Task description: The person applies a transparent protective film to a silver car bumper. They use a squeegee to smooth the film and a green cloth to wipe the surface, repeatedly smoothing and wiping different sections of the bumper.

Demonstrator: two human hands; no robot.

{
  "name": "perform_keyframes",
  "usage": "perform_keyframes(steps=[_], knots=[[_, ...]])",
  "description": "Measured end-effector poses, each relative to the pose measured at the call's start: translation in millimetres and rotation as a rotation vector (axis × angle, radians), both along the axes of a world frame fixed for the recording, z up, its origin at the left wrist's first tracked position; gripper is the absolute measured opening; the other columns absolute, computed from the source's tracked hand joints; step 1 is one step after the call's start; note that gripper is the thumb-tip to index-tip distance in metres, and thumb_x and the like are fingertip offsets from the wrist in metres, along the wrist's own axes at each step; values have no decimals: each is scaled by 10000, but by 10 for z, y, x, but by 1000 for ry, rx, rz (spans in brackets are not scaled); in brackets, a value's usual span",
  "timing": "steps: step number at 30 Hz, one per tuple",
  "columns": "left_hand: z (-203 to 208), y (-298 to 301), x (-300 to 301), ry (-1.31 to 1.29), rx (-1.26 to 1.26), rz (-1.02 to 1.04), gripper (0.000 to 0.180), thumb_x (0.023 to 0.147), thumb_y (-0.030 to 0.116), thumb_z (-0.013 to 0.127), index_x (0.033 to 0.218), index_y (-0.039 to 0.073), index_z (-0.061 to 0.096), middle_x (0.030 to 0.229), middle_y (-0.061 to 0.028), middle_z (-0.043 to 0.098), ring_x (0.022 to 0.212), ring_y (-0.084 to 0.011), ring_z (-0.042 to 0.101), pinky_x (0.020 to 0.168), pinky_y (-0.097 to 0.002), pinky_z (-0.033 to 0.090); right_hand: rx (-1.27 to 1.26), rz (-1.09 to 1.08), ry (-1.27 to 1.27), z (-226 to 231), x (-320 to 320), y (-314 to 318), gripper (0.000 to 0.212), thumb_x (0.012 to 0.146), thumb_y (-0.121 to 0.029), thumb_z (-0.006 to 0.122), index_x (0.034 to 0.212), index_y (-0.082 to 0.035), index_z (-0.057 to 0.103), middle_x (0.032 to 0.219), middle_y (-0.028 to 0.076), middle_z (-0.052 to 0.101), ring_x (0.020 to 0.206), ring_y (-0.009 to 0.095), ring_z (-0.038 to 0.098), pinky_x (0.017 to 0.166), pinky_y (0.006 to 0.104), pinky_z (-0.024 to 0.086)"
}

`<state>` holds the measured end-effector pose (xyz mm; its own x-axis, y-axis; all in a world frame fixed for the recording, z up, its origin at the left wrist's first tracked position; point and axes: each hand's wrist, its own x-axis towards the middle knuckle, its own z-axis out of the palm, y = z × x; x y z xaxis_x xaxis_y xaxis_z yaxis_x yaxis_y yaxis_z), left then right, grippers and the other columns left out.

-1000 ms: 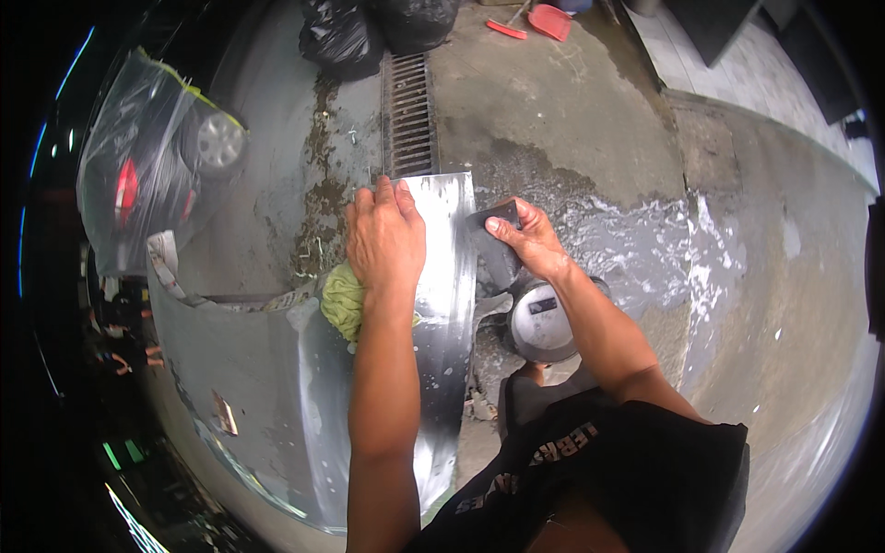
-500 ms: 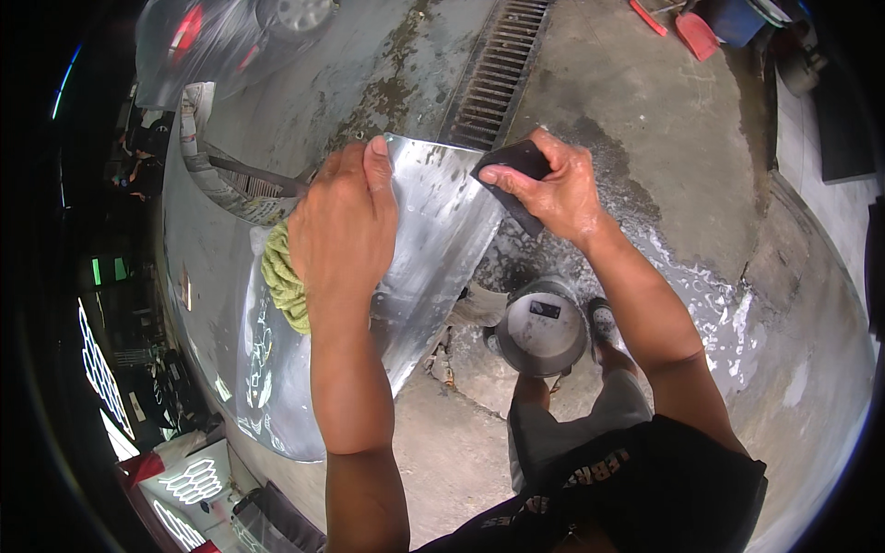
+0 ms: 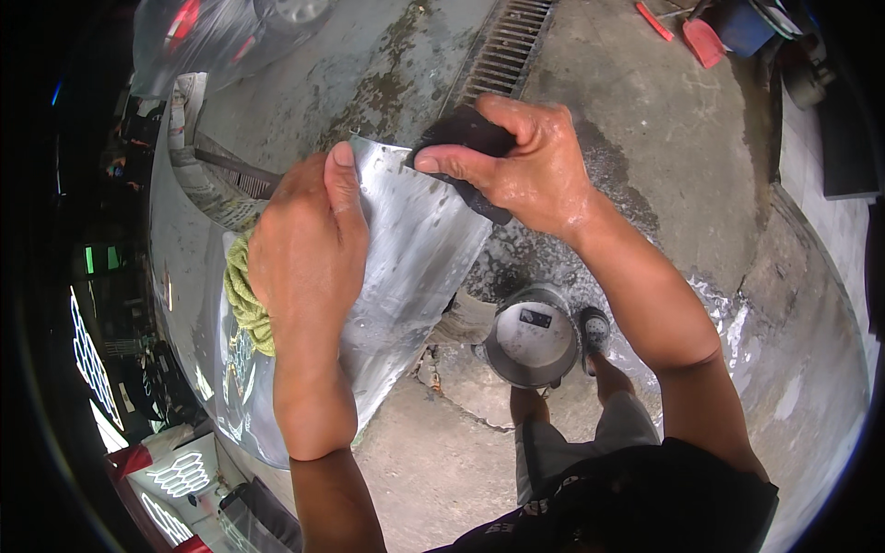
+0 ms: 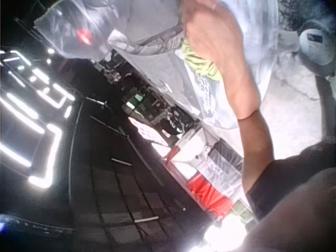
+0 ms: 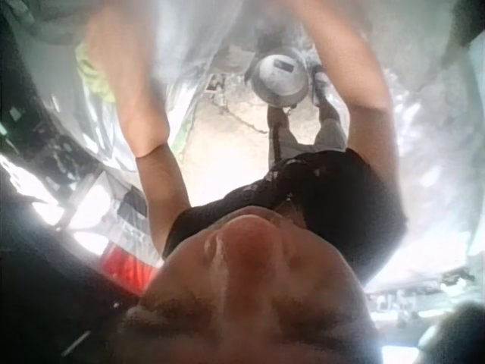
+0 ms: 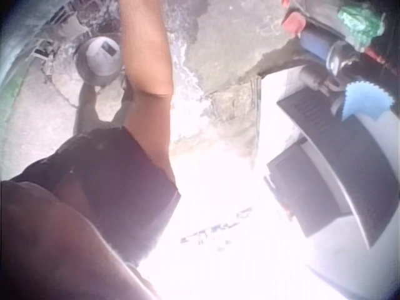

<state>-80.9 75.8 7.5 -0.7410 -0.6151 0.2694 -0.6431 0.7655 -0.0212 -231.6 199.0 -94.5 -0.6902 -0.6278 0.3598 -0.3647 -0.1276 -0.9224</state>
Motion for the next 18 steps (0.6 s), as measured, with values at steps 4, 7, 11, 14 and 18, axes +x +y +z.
perform_keyframes(steps=[4, 7, 11, 14, 18], knots=[[15, -4, 4, -14, -4, -7, 504, 1119, 454, 466, 1024, 43, 743, 957, -239, 743, 841, -482, 713, 728, -554, 545, 4, -2, -74, -345, 16, 167, 433, 803, -358, 934, 785, -6, 681, 691, 178, 658, 551, 233, 571, 570, 362, 491], [-13, -18, 37, 9, -42, -16, 512, 1120, 452, 464, 1024, 31, 740, 965, -243, 743, 834, -481, 714, 725, -550, 546, -21, -14, -48, -132, 61, 79, 462, 812, -342, 927, 747, 7, 632, 679, 213, 624, 550, 321, 548, 564, 385, 482], [-47, -6, -1, 2, 0, -26, 518, 1124, 441, 456, 1021, 21, 740, 957, -245, 740, 836, -479, 713, 720, -550, 543, 12, -19, -9, -50, 15, 26, 448, 808, -313, 934, 724, 3, 628, 652, 187, 632, 522, 295, 504, 539, 379, 471], [16, -15, 4, 0, -45, -22, 520, 1126, 434, 453, 1008, 16, 738, 952, -244, 738, 832, -477, 712, 711, -548, 540, -20, 0, -92, -342, 42, 132, 469, 827, -368, 912, 757, -2, 627, 653, 187, 625, 537, 349, 480, 541, 401, 471], [-27, -12, 10, 14, -10, -52, 512, 1128, 421, 451, 993, 16, 733, 952, -243, 738, 829, -476, 711, 703, -547, 542, -57, -44, 104, 58, 53, -97, 474, 841, -365, 900, 726, -8, 609, 647, 185, 615, 530, 337, 538, 534, 400, 476]])
